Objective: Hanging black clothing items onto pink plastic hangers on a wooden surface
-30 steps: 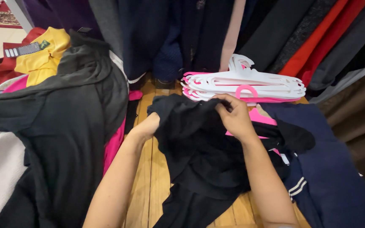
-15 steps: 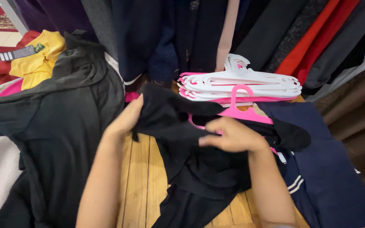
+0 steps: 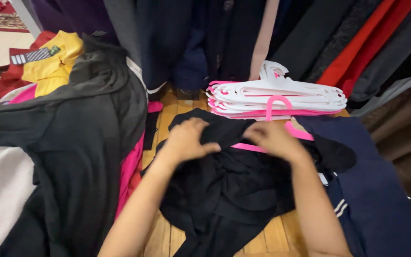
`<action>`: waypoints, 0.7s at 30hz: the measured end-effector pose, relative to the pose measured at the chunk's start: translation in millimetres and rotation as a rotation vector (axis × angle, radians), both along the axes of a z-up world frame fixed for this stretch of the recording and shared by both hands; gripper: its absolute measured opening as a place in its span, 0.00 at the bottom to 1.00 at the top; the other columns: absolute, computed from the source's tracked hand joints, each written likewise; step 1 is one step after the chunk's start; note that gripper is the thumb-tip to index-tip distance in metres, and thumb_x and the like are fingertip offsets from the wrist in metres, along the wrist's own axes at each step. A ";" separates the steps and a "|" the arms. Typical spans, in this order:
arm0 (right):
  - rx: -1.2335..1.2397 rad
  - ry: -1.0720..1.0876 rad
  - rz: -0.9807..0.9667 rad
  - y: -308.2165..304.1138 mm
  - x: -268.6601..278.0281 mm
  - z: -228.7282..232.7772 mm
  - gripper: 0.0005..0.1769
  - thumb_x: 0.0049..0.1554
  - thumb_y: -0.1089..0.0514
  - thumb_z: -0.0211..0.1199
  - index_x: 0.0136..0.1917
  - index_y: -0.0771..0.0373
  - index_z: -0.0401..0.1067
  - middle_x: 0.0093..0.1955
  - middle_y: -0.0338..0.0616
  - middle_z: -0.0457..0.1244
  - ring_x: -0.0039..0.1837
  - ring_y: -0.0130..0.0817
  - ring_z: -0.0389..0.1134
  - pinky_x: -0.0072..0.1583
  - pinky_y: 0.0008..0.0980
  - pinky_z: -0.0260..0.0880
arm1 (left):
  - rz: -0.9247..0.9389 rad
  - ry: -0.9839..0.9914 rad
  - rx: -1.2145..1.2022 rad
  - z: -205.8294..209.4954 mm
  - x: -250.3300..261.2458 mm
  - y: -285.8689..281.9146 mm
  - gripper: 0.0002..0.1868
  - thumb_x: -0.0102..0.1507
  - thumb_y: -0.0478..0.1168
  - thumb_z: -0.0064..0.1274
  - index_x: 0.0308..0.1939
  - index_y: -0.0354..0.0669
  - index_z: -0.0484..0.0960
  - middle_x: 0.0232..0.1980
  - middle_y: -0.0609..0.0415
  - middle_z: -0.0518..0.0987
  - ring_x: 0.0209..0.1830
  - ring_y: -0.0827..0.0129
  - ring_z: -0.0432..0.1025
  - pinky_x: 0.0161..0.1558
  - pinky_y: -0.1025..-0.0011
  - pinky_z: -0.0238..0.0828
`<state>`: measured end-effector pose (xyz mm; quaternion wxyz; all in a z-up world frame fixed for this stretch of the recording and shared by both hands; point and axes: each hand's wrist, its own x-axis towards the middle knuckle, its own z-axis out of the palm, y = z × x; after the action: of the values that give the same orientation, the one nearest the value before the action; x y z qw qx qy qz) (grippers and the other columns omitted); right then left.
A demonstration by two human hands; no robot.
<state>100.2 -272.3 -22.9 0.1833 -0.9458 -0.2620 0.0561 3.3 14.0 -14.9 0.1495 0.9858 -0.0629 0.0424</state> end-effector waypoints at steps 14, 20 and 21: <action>0.187 -0.379 -0.216 -103.9 37.4 -3.7 0.28 0.44 0.45 0.77 0.59 0.41 0.80 0.56 0.50 0.66 0.60 0.59 0.69 0.59 0.53 0.70 | 0.264 -0.127 0.034 -75.0 69.4 36.3 0.36 0.58 0.46 0.59 0.69 0.47 0.67 0.57 0.42 0.79 0.50 0.44 0.79 0.50 0.45 0.78; 0.176 -0.813 -0.433 -119.0 18.4 23.5 0.22 0.53 0.35 0.77 0.60 0.35 0.80 0.57 0.36 0.62 0.54 0.46 0.72 0.53 0.41 0.75 | 0.268 -0.606 -0.462 41.7 65.1 50.1 0.26 0.55 0.25 0.49 0.52 0.56 0.85 0.47 0.51 0.83 0.50 0.44 0.77 0.51 0.47 0.75; 0.236 -0.947 -0.411 -116.7 11.9 32.5 0.22 0.54 0.43 0.80 0.60 0.42 0.81 0.56 0.41 0.61 0.52 0.50 0.72 0.51 0.44 0.75 | 0.294 -0.630 -0.398 53.8 64.3 48.8 0.24 0.56 0.29 0.52 0.51 0.61 0.86 0.44 0.55 0.83 0.47 0.48 0.79 0.49 0.49 0.76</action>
<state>112.1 -389.0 9.6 0.1572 -0.8725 -0.1296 -0.4442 67.6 62.8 39.0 0.3031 0.8749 0.0454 0.3750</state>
